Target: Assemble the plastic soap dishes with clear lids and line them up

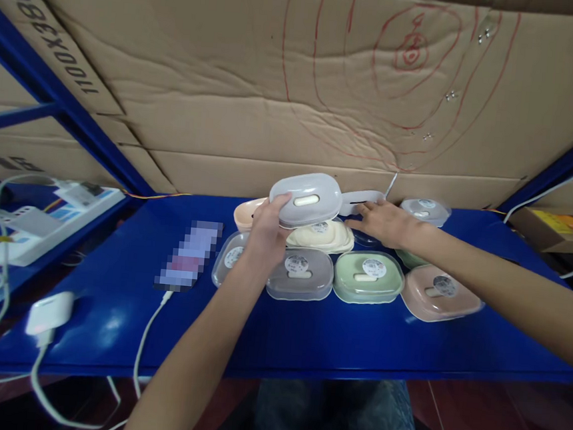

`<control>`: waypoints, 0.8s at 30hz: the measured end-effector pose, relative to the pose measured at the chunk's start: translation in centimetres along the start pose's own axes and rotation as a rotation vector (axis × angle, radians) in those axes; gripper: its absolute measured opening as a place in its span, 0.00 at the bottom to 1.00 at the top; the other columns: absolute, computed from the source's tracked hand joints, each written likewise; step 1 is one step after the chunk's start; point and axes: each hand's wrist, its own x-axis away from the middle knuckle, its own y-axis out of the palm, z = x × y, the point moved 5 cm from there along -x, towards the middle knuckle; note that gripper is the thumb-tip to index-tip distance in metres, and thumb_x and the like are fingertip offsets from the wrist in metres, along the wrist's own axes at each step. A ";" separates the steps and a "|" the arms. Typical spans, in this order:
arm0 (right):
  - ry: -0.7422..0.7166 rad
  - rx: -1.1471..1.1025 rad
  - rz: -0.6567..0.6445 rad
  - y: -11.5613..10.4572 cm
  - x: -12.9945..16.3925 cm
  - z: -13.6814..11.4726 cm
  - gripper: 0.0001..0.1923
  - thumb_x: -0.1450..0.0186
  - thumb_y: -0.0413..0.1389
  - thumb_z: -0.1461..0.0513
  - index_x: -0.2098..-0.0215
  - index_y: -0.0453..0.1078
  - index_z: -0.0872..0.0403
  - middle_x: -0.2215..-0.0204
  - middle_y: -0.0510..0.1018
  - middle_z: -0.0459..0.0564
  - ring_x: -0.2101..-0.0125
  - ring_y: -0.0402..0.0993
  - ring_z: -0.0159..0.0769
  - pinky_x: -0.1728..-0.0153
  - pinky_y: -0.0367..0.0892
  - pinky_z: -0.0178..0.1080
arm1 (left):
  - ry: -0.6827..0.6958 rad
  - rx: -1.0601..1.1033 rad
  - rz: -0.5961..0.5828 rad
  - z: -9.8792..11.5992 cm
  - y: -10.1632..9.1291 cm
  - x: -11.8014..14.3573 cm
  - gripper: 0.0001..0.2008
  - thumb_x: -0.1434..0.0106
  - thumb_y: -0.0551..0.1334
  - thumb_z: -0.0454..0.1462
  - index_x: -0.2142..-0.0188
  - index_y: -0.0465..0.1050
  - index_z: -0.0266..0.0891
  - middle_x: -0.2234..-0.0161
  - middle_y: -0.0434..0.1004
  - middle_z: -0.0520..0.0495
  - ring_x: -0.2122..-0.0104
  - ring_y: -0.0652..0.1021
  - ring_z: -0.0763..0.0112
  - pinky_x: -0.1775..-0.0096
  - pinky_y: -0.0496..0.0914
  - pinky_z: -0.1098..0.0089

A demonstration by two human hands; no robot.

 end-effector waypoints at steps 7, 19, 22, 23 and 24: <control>-0.114 -0.089 -0.064 -3.6 3.0 2.2 0.49 0.40 0.72 0.60 0.23 0.64 0.45 0.32 0.73 0.61 0.37 0.76 0.65 0.38 0.75 0.65 | -0.017 0.061 -0.015 0.0 0.5 0.3 0.18 0.40 0.74 0.39 0.51 0.82 0.37 0.53 0.90 0.42 0.43 0.86 0.51 0.44 0.81 0.59; -0.049 -0.990 0.413 -9.4 8.0 -0.1 0.40 0.36 0.76 0.51 0.31 0.68 0.43 0.41 0.83 0.57 0.38 0.81 0.53 0.34 0.74 0.61 | -0.158 0.058 -0.161 -1.2 1.8 1.5 0.17 0.35 0.75 0.43 0.50 0.82 0.38 0.52 0.89 0.41 0.43 0.85 0.50 0.43 0.79 0.56; -0.048 -0.722 0.479 -10.3 7.1 -2.7 0.49 0.39 0.77 0.48 0.28 0.61 0.46 0.40 0.80 0.59 0.43 0.82 0.53 0.40 0.77 0.59 | -0.174 0.022 -0.242 -1.4 2.8 2.2 0.19 0.34 0.76 0.46 0.49 0.82 0.39 0.51 0.89 0.40 0.44 0.85 0.49 0.44 0.79 0.56; -0.046 -0.599 0.487 -10.4 6.6 -3.7 0.51 0.40 0.78 0.45 0.28 0.60 0.47 0.40 0.79 0.60 0.44 0.81 0.55 0.42 0.78 0.59 | -0.178 0.012 -0.268 -1.5 3.1 2.5 0.19 0.33 0.76 0.47 0.49 0.82 0.39 0.50 0.89 0.40 0.44 0.85 0.49 0.44 0.79 0.56; -0.057 -0.477 0.483 -10.5 6.1 -4.8 0.52 0.41 0.77 0.42 0.28 0.60 0.48 0.39 0.79 0.61 0.44 0.80 0.57 0.42 0.77 0.60 | -0.182 0.003 -0.292 -1.6 3.4 2.7 0.19 0.33 0.75 0.48 0.49 0.82 0.40 0.50 0.88 0.40 0.44 0.85 0.50 0.44 0.79 0.56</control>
